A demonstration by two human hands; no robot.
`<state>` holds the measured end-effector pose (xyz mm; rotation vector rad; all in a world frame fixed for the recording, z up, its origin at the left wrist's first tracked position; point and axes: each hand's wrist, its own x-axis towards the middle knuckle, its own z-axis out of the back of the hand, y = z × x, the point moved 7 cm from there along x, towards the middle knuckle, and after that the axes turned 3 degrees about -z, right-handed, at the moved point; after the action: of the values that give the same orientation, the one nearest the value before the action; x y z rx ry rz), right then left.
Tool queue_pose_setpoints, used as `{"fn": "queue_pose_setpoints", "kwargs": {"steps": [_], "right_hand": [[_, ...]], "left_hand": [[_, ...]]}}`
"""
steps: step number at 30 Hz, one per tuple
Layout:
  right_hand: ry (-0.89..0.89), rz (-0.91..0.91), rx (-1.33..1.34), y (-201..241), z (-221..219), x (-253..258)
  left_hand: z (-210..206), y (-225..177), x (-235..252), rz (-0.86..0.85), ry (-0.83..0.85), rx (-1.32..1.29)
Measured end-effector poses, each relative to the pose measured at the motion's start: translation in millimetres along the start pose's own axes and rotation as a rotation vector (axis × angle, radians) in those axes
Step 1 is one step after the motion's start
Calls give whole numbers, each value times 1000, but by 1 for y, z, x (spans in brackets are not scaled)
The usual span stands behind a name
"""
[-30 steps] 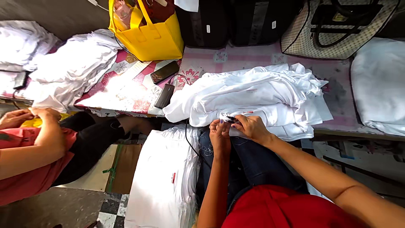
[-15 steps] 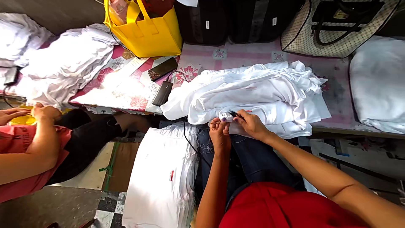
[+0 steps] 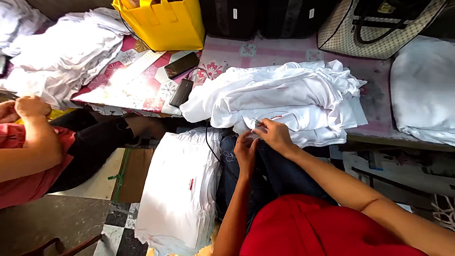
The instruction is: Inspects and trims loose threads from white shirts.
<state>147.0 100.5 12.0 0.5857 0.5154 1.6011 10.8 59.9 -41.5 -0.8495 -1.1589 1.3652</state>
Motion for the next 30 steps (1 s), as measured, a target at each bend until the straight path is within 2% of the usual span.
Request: {"fn": "queue_pose_setpoints", "kwargs": {"steps": [2, 4, 8, 10, 12, 16, 20, 22, 24, 26, 28, 30], "right_hand": [[-36, 14, -121, 8, -12, 0], [52, -91, -47, 7, -13, 6], [237, -376, 410, -22, -9, 13], [304, -505, 695, -30, -16, 11], [356, -557, 808, -28, -22, 9], [358, -549, 833, -20, -24, 7], [360, -541, 814, -23, -21, 6], [348, -512, 766, -23, -21, 7], [330, -486, 729, -20, -21, 7], [316, -486, 729, -17, -22, 6], [299, -482, 713, -18, -23, 6], [299, -421, 624, -18, -18, 9]], "left_hand": [[-11, 6, 14, 128, 38, -41], [-13, 8, 21, 172, 40, -34], [3, 14, 13, 217, 66, -189], [7, 11, 11, 249, 91, -365], [2, 0, 12, 282, 109, -545], [2, -5, 20, 261, -1, -451], [10, 1, 19, 230, 35, -316], [19, -6, 15, 81, -14, -144], [22, -20, 12, -158, -84, 10], [17, -25, 10, -273, -143, 62], [12, -23, 13, -263, -174, 50], [9, -17, 21, -164, -106, -35]]}}
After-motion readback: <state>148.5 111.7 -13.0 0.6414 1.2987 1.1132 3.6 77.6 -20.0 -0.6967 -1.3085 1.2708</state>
